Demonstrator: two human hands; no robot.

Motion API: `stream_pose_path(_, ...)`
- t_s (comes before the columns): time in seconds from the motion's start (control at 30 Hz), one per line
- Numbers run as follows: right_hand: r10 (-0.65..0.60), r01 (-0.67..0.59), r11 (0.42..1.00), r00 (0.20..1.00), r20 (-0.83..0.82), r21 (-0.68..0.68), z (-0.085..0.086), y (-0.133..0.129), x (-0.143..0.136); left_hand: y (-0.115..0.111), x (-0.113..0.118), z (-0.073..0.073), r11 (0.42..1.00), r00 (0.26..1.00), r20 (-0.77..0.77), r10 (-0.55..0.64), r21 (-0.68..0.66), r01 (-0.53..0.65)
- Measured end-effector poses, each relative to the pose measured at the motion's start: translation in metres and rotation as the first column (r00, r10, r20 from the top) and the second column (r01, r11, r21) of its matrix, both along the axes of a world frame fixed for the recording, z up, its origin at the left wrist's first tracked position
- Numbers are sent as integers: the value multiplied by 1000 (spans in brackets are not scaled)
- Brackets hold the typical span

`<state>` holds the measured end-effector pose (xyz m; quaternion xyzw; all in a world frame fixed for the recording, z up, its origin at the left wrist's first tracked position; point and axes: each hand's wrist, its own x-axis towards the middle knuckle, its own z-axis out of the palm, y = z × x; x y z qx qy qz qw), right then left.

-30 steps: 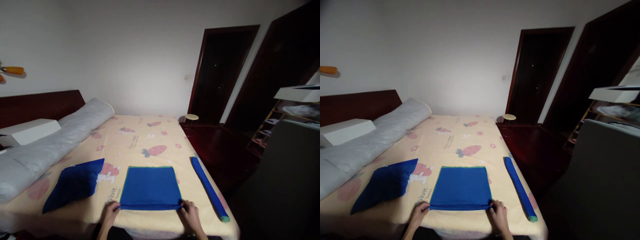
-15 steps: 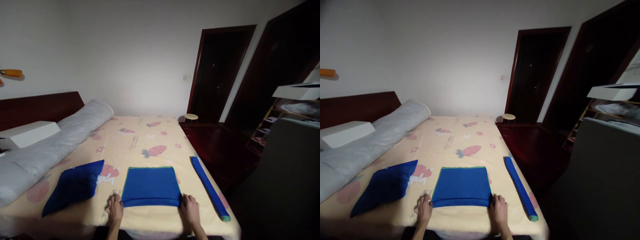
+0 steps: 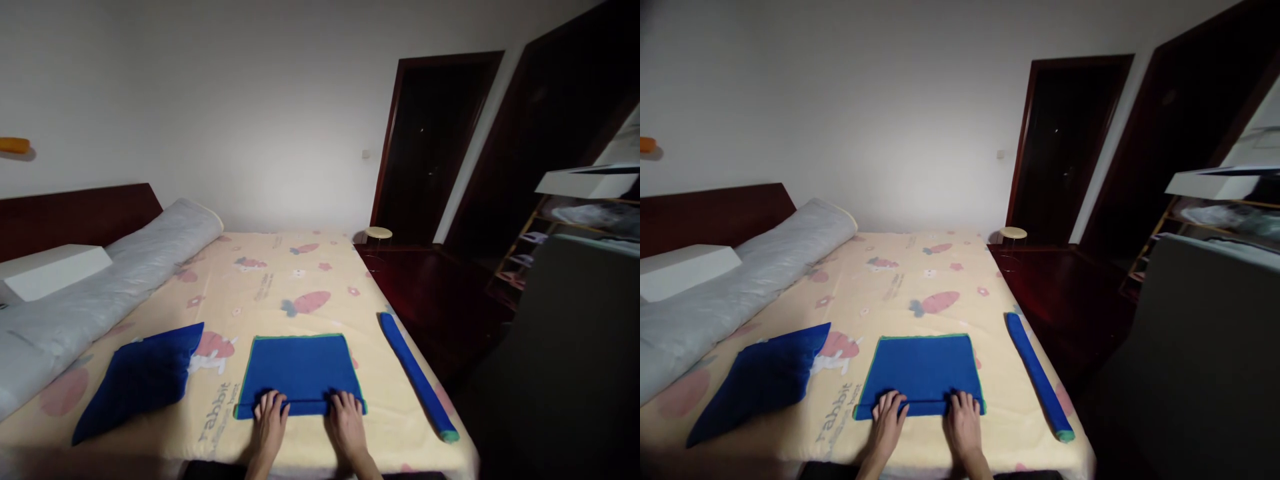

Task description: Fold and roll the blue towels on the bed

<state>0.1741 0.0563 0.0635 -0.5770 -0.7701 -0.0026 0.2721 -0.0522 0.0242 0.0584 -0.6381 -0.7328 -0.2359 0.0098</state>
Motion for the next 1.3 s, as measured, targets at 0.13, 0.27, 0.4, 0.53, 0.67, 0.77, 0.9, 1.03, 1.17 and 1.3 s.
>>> stream_pose_path(0.13,148,-151,988,985,-93,-20,2,-5,-30,3,11,-3,999,998,51,-36,-27,37)
stream_pose_path(0.27,151,-163,983,979,-134,-82,2,-1,-40,3,4,-3,998,996,75,-57,-34,60)
stream_pose_path(0.4,189,-207,955,977,-102,-212,1,7,-33,2,-6,1,993,994,59,-96,-66,99)
stream_pose_path(0.53,199,-216,931,976,-86,-294,-2,15,-22,3,-15,-1,989,994,49,-99,-102,104)
stream_pose_path(0.67,102,-114,969,993,-65,-217,-9,18,-5,3,-27,-10,994,999,-12,47,-96,-48)
stream_pose_path(0.77,78,-88,987,994,-80,-133,-10,14,1,1,-27,-13,985,985,-73,154,-63,-158)
stream_pose_path(0.9,240,-254,955,965,-101,-155,-2,5,-20,2,2,-8,1000,999,-34,-7,-19,6)
stream_pose_path(1.03,301,-316,914,949,-96,-256,1,4,-46,12,28,-7,971,972,43,-232,-57,234)
stream_pose_path(1.17,232,-237,941,971,-47,-241,-18,13,-20,15,-1,-19,977,985,21,-170,-125,171)
stream_pose_path(1.3,64,-64,987,998,-5,-146,-43,22,32,6,-54,-33,986,987,-128,96,-125,-112)
